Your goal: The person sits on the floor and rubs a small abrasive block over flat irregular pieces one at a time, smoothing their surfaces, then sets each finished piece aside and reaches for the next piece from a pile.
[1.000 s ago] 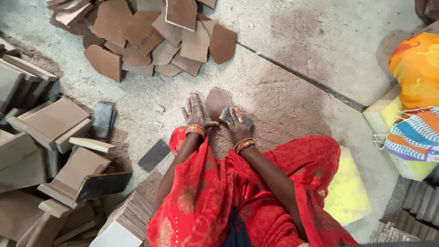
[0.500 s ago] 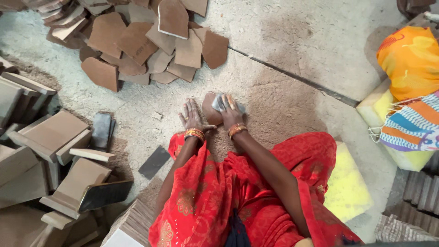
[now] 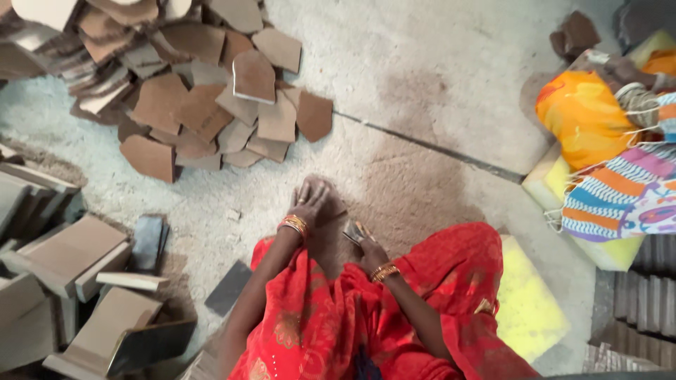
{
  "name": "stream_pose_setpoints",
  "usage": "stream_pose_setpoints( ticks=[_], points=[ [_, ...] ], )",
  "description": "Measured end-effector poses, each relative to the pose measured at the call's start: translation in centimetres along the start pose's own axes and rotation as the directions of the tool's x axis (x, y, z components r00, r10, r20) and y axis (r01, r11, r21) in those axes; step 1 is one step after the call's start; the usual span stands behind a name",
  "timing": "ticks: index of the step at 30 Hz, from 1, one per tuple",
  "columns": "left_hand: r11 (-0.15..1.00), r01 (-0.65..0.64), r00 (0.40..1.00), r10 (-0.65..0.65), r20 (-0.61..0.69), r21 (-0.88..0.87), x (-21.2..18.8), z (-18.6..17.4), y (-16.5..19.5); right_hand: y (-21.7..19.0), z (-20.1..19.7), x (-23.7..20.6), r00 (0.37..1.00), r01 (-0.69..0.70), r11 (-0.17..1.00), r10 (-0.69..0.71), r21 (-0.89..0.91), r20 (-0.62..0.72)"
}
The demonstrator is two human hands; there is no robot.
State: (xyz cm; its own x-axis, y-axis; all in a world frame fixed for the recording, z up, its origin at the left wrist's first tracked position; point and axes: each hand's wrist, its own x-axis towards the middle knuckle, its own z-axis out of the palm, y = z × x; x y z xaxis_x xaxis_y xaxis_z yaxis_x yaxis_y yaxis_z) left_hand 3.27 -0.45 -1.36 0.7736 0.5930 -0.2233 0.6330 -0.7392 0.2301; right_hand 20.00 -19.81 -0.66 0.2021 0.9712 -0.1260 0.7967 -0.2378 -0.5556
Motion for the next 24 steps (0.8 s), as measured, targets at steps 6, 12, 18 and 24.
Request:
stream_pose_setpoints(
  ticks=[6,12,18,24],
  points=[
    [0.949,-0.261,0.964,0.247,0.098,0.175,3.5,-1.5,0.7,2.6,-1.3,0.8,0.991,-0.097,0.822,0.131,0.561,-0.021],
    [0.974,-0.175,0.984,0.167,0.065,0.143,3.9,-4.2,0.0,3.1,-1.8,1.2,0.807,-0.531,0.261,0.448,0.806,0.386],
    [0.785,0.539,0.824,-0.566,-0.001,-0.306,1.2,-3.3,-2.2,2.6,-1.3,2.7,0.889,-0.400,0.359,0.374,0.843,0.262],
    [0.664,0.593,0.776,-0.623,0.101,-0.456,-1.8,2.4,0.1,-0.1,0.1,5.3,0.979,-0.161,0.951,0.189,0.263,-0.083]
  ],
)
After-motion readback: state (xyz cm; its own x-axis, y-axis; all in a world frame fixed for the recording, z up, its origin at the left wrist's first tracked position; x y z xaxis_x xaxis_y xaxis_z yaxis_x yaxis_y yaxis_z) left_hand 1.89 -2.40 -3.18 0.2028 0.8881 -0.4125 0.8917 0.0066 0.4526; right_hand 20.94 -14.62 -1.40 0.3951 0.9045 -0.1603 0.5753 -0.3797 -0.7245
